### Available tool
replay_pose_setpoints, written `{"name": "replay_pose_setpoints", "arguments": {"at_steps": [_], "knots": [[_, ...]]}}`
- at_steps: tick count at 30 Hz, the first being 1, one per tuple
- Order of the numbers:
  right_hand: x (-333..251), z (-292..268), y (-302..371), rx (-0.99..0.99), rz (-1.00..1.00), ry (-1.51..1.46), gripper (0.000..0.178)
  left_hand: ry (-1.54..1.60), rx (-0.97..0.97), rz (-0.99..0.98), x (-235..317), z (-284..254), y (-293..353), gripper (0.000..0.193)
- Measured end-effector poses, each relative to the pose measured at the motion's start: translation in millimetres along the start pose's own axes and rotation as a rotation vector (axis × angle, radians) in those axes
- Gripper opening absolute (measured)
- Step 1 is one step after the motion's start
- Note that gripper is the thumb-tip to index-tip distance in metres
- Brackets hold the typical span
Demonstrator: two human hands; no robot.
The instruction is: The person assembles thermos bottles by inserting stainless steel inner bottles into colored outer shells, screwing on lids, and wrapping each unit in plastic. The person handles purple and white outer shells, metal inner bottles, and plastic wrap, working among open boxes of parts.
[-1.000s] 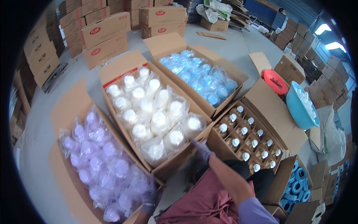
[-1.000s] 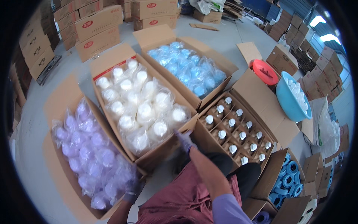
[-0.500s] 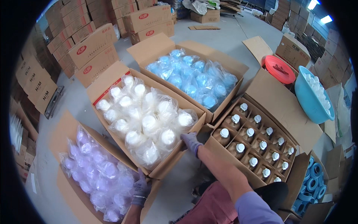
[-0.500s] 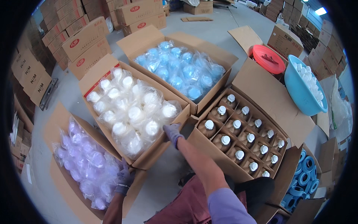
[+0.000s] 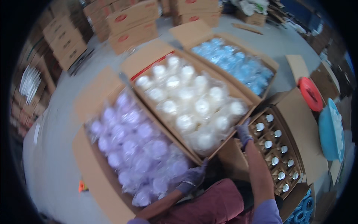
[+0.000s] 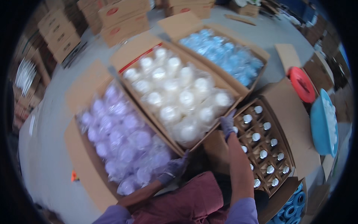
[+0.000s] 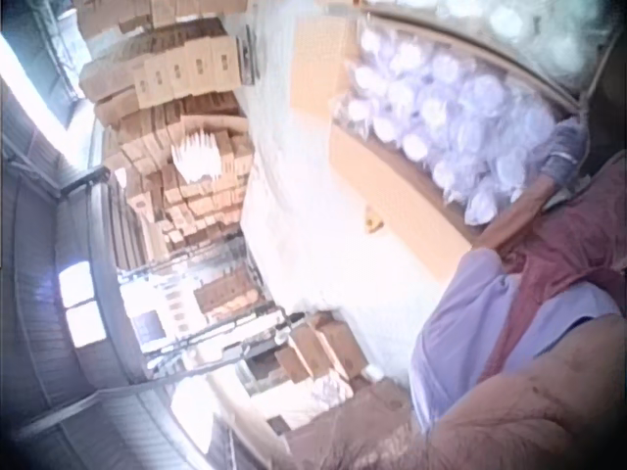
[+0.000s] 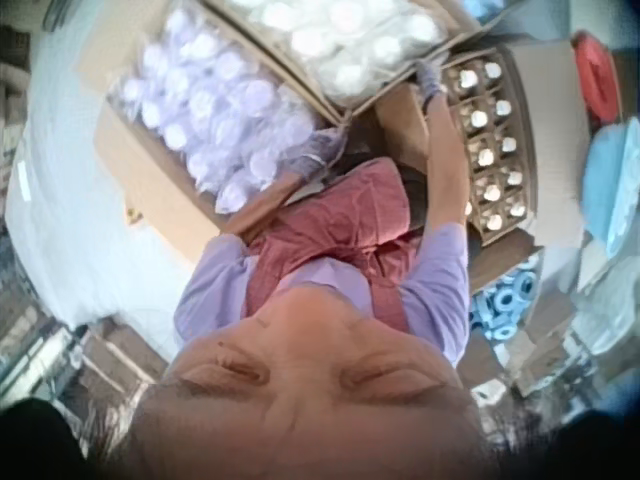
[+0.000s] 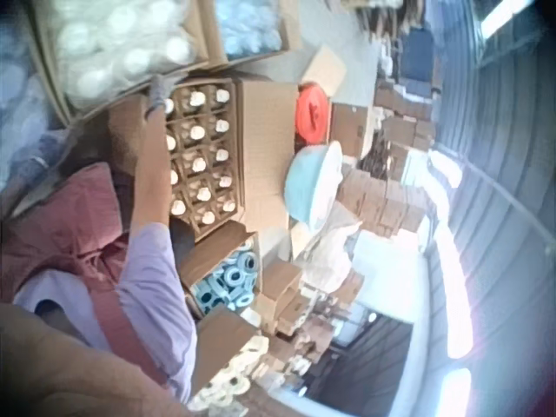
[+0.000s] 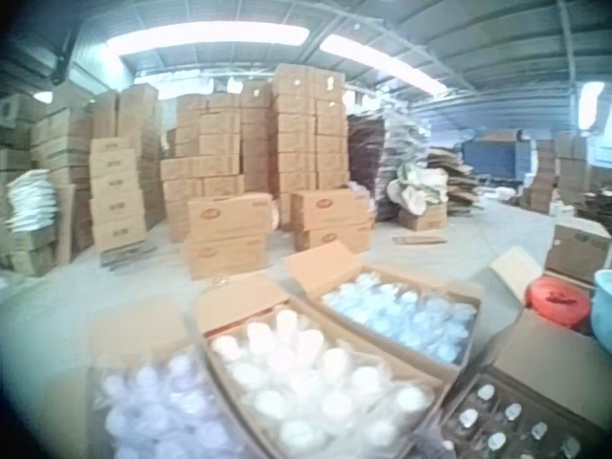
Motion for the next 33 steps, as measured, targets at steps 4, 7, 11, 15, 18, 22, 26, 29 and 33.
{"name": "replay_pose_setpoints", "arguments": {"at_steps": [4, 7, 11, 15, 18, 22, 26, 29, 33], "knots": [[-16.5, -17.7, 21.4, 0.062, -0.024, 0.491, 0.094, -0.048, -0.014, -0.027, 9.8, 2.1, 0.5, 0.068], [-91.9, -14.6, 87.9, 0.074, -0.321, 1.142, 0.077, 0.279, -0.052, -0.132, 6.1, -26.7, 16.0, 0.064], [-163.8, 71.5, 230.8, -0.475, -0.938, 1.009, 0.054, -0.348, 0.346, 0.371, -18.6, -132.3, 83.4, 0.05], [-159.0, 155.4, 369.6, -0.719, -1.355, 1.07, 0.084, -0.08, 0.258, -0.58, -135.8, -225.8, 138.6, 0.087], [-165.0, 215.2, 397.3, -0.848, -0.989, 1.238, 0.099, -0.372, -0.184, -0.639, -169.1, -150.6, 248.2, 0.098], [-151.1, 266.0, 384.9, -0.5, -1.231, 1.525, 0.095, -0.241, 0.15, -0.67, -144.9, -162.7, 249.2, 0.095], [-122.6, 252.1, 311.9, -0.404, -0.925, 1.067, 0.083, -0.326, 0.299, -0.795, -180.6, -176.8, 253.8, 0.07], [-124.1, 245.8, 330.3, -0.546, -1.037, 1.146, 0.066, -0.236, 0.033, -0.853, -197.3, -194.0, 238.3, 0.048], [-155.8, 177.0, 372.1, -0.833, -0.675, 0.391, 0.043, 0.337, 0.498, -0.334, -124.7, -254.3, 187.9, 0.034]]}}
Point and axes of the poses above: each hand's wrist, its own y-axis away from the middle knuckle, its own z-axis out of the palm, x = y × z, the point moved 8 cm from there along -y, towards the middle knuckle, and after that the axes turned 10 degrees about y, right-handed, at the moved point
